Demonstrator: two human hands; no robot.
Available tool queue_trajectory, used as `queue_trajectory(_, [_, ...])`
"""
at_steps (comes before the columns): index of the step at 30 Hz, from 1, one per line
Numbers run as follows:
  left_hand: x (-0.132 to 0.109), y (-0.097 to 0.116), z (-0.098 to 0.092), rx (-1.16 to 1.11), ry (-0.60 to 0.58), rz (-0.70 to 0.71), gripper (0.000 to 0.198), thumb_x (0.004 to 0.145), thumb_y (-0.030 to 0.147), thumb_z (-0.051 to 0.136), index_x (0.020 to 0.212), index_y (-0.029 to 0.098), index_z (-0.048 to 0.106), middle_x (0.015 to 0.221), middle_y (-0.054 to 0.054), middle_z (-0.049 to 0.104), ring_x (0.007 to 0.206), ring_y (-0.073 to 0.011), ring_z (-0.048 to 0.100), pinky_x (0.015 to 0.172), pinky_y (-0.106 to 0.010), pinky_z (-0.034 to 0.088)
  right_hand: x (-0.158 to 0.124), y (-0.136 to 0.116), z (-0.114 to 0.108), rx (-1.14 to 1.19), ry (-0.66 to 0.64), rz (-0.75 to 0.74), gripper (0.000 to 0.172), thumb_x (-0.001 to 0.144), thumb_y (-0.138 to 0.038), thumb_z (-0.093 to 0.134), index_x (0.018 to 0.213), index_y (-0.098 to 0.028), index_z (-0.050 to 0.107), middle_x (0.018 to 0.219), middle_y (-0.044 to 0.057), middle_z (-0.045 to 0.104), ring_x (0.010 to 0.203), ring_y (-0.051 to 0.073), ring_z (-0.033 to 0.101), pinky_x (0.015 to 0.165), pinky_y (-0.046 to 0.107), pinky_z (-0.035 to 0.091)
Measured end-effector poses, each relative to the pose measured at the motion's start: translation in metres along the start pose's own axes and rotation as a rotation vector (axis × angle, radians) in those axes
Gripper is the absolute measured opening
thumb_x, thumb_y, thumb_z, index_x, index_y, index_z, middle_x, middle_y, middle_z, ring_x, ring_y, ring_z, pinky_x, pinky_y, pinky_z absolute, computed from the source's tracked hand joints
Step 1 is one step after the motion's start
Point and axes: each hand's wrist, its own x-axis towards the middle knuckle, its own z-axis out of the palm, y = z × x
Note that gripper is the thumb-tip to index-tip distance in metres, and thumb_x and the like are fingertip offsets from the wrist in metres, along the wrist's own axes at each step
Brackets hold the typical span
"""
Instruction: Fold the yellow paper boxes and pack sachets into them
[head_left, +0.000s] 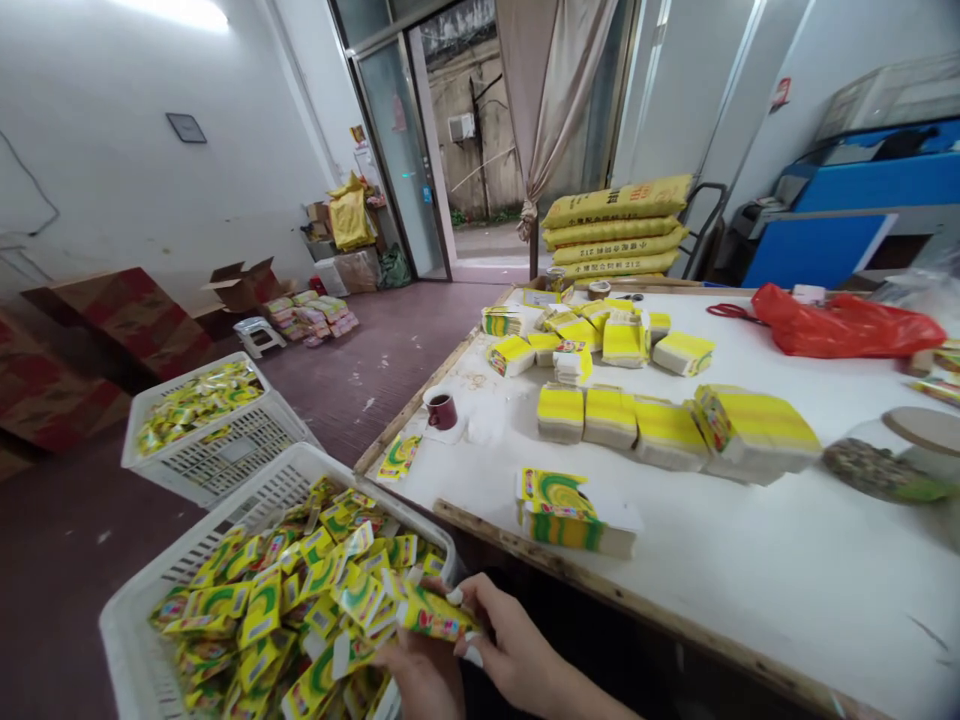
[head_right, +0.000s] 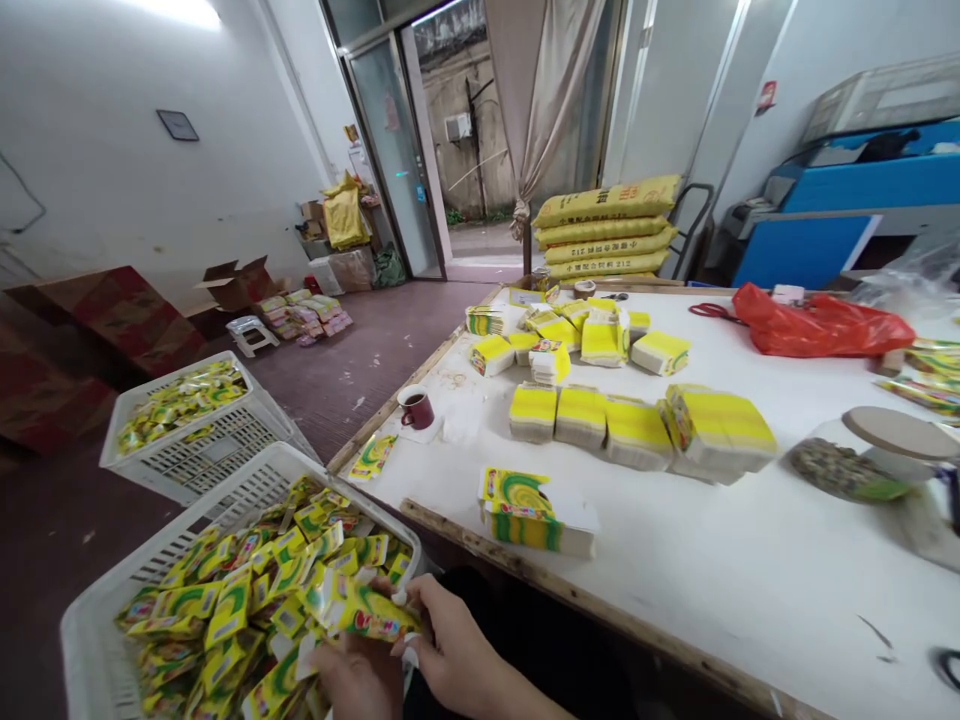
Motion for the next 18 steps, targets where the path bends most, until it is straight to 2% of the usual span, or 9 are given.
queue_trajectory(2, [-0.015, -0.013, 0.014, -0.102, 0.031, -0.049, 0.056, 0.073, 0.072, 0.061, 0.099, 0.024, 0.071, 0.093, -0.008, 0.073, 0.098, -0.0296, 0.068, 0.079, -0.040, 0.058, -0.013, 0.002, -0.017, 0.000, 0.078, -0.029, 0.019, 0.078, -0.017, 0.054, 0.096, -0.020, 0.051, 0.083, -0.003, 0.050, 0.073, 0.012, 0.042, 0.067, 0.025, 0.035])
queue_trajectory(5, [-0.037, -0.029, 0.035, -0.308, 0.115, -0.178, 0.054, 0.059, 0.066, 0.080, 0.088, 0.020, 0.072, 0.086, -0.005, 0.074, 0.087, -0.0248, 0.071, 0.074, -0.033, 0.059, -0.032, 0.007, -0.040, 0.028, 0.146, -0.037, 0.015, 0.083, -0.023, 0.054, 0.097, -0.020, 0.054, 0.086, 0.000, 0.056, 0.078, 0.014, 0.049, 0.072, 0.028, 0.041])
queue_trajectory(9, [-0.059, -0.033, 0.054, -0.407, 0.122, -0.279, 0.052, 0.048, 0.058, 0.090, 0.079, 0.019, 0.074, 0.078, -0.003, 0.075, 0.073, -0.0197, 0.070, 0.066, -0.027, 0.059, -0.053, 0.017, -0.056, 0.026, 0.228, -0.033, 0.016, 0.084, -0.033, 0.057, 0.093, -0.019, 0.057, 0.083, 0.001, 0.059, 0.076, 0.015, 0.053, 0.068, 0.028, 0.043])
queue_trajectory(13, [-0.069, -0.026, 0.061, -0.391, 0.072, -0.288, 0.049, 0.047, 0.052, 0.092, 0.075, 0.016, 0.074, 0.075, -0.003, 0.074, 0.066, -0.0161, 0.067, 0.063, -0.024, 0.058, -0.065, 0.022, -0.067, -0.046, 0.330, -0.070, 0.013, 0.085, -0.031, 0.055, 0.085, -0.019, 0.059, 0.079, 0.001, 0.059, 0.072, 0.015, 0.054, 0.065, 0.027, 0.044])
queue_trajectory(18, [-0.066, -0.011, 0.065, -0.351, 0.079, -0.168, 0.046, 0.048, 0.047, 0.094, 0.079, 0.018, 0.074, 0.078, 0.000, 0.074, 0.071, -0.0156, 0.069, 0.065, -0.021, 0.058, -0.072, 0.020, -0.089, -0.135, 0.269, -0.127, 0.014, 0.080, -0.020, 0.052, 0.082, -0.019, 0.066, 0.080, 0.003, 0.063, 0.076, 0.016, 0.057, 0.069, 0.028, 0.042])
